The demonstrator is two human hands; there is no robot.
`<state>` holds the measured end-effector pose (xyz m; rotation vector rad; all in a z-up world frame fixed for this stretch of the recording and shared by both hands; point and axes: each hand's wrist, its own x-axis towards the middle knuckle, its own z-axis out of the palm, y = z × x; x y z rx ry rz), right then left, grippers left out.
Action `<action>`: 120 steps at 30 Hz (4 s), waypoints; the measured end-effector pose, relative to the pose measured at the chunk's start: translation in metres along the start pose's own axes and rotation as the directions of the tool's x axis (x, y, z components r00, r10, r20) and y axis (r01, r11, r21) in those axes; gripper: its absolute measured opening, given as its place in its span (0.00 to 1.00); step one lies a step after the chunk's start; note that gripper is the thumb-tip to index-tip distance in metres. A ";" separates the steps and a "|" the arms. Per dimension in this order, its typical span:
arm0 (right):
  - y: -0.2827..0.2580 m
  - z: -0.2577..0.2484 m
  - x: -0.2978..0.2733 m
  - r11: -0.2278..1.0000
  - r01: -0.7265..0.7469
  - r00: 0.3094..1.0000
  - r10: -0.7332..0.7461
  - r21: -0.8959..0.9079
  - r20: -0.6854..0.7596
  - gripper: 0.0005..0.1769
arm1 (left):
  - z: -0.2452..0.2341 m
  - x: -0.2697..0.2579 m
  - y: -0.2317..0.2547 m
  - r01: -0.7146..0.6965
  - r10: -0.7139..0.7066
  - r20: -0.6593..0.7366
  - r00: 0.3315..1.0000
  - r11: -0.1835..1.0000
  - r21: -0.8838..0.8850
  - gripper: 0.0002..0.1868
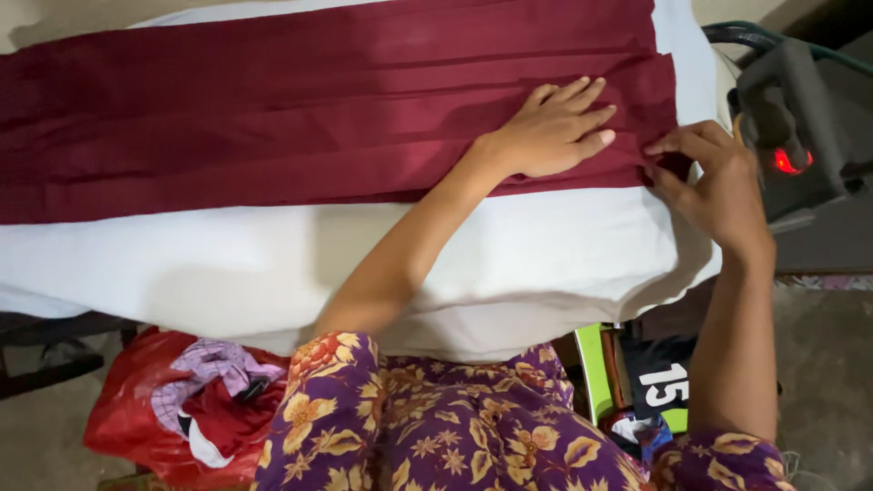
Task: The person irons a maroon fabric on an ironing board, folding it into a smaller rectangle and pressing each fold with an iron.
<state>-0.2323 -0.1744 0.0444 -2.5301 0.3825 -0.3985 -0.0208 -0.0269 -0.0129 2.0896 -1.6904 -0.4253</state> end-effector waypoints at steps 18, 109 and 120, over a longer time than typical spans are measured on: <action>-0.004 0.007 -0.007 0.804 0.329 0.866 -0.466 -0.495 -0.181 0.15 | 0.005 -0.011 0.001 -0.097 0.104 -0.039 0.994 0.984 0.152 0.39; 0.038 -0.009 0.043 0.847 0.017 0.952 -0.176 -0.532 -0.249 0.40 | 0.019 -0.010 0.024 0.026 0.070 -0.297 0.952 0.951 0.308 0.46; 0.098 -0.039 0.060 0.840 -0.308 0.911 0.125 -0.448 -0.393 0.25 | 0.025 -0.010 0.021 0.043 0.044 -0.273 0.961 0.952 0.303 0.46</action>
